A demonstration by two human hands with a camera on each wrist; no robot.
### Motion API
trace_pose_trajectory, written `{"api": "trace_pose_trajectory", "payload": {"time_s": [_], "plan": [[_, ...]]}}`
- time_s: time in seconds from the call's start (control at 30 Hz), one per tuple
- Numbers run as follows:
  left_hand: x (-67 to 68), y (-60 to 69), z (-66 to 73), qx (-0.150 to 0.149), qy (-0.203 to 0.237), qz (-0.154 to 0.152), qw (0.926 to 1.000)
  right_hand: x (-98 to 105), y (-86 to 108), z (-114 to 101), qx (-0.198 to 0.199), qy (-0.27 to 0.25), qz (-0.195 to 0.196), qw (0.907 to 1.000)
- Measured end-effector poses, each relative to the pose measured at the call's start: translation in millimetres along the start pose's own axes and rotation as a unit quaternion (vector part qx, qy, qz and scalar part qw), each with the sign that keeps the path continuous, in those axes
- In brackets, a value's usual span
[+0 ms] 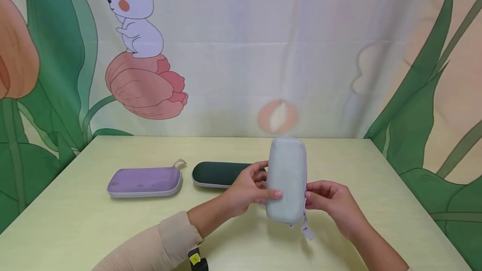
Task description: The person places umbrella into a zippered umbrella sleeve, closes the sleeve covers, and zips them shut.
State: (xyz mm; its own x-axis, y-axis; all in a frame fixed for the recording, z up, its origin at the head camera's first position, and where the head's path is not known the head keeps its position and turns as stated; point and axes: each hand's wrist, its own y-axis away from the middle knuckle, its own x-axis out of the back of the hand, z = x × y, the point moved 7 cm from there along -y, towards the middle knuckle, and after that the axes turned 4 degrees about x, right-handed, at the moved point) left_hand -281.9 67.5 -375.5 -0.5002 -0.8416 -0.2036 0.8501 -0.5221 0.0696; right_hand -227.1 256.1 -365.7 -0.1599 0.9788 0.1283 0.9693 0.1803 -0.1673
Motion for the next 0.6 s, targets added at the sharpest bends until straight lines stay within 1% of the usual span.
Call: {"api": "trace_pose_trajectory", "payload": {"time_s": [0.1, 0.2, 0.3, 0.37, 0.4, 0.43, 0.47, 0.5, 0.53, 0.6], "plan": [[0.2, 1.4, -0.4, 0.0, -0.004, 0.006, 1.0, -1, 0.4, 1, -0.012, 0.015, -0.001, 0.9998], [0.1, 1.7, -1.0, 0.0, -0.004, 0.012, 0.9999, -1, 0.0, 2, -0.027, 0.046, 0.007, 0.9986], [0.3, 1.8, -1.2, 0.001, -0.001, 0.016, 0.9999, 0, -0.2, 1, -0.033, 0.108, 0.015, 0.9935], [0.5, 1.6, -2.2, 0.003, -0.003, 0.016, 0.9999, -1, 0.0, -1, -0.023, 0.163, 0.019, 0.9861], [0.7, 1.6, -2.8, 0.008, -0.001, 0.015, 0.9999, -1, 0.2, -3, -0.009, 0.195, 0.022, 0.9806], [1.0, 1.5, -3.6, 0.011, 0.0, 0.015, 0.9998, -2, 0.7, -6, 0.012, 0.231, 0.025, 0.9726], [1.3, 1.5, -4.7, 0.016, 0.001, 0.015, 0.9998, -4, 1.4, -10, 0.042, 0.268, 0.029, 0.962], [1.7, 1.4, -5.6, 0.019, 0.0, 0.014, 0.9997, -5, 2.4, -14, 0.077, 0.304, 0.034, 0.9491], [2.1, 1.1, -6.3, 0.022, 0.0, 0.015, 0.9996, -7, 3.7, -18, 0.115, 0.338, 0.04, 0.9331], [3.0, 0.9, -7.2, 0.026, 0.004, 0.016, 0.9995, -12, 7.3, -27, 0.193, 0.399, 0.056, 0.8949]]}}
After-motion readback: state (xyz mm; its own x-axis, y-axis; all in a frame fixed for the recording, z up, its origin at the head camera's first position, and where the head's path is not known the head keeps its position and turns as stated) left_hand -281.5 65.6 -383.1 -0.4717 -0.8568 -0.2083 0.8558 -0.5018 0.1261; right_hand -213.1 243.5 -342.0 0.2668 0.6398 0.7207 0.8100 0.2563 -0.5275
